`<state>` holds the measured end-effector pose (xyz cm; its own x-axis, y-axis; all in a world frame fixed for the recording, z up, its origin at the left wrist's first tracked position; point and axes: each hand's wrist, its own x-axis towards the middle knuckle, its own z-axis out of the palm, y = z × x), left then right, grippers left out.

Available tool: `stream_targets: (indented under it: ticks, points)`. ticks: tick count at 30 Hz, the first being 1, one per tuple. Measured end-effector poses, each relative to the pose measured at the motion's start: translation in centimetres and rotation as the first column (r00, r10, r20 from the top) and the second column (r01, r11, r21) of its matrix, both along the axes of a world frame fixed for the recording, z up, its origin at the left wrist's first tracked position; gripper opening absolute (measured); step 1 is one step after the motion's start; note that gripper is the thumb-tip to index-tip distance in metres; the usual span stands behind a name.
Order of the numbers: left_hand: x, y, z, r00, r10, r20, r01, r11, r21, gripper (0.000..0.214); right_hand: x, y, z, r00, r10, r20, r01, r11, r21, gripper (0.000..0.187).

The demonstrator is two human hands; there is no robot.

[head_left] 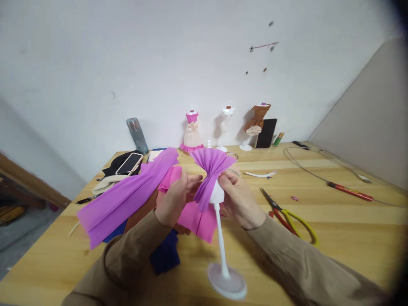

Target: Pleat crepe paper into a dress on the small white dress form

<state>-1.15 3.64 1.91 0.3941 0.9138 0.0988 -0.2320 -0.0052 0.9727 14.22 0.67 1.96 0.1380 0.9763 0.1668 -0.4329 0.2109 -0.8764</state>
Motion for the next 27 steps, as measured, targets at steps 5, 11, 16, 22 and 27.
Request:
stream_targets:
  ticks: [5,11,16,22,27]
  points:
    - [-0.7,0.9,1.0,0.998,-0.026,0.053,0.038,0.975,-0.219,0.06,0.5,0.6,-1.0,0.995,0.078,-0.054,-0.081,0.994,-0.068,0.048]
    - [-1.8,1.6,2.6,0.998,0.049,-0.044,-0.057,0.979,-0.194,0.064,0.7,1.3,-1.9,0.993,0.034,-0.111,-0.046,0.993,-0.106,0.04]
    - [-2.6,2.1,2.9,0.995,0.07,-0.065,-0.079,0.986,-0.145,0.051,1.0,1.4,-1.9,0.999,-0.016,-0.032,0.014,0.997,-0.08,0.04]
    - [-1.8,1.1,2.9,0.969,0.068,-0.236,-0.048,0.995,0.089,0.027,1.3,1.3,-1.3,0.979,-0.2,0.03,0.201,0.979,-0.028,0.037]
    - [-0.6,-0.3,2.1,0.933,0.268,-0.239,-0.156,0.902,0.402,0.023,0.5,1.0,-1.2,0.973,-0.226,0.054,0.227,0.974,-0.01,0.034]
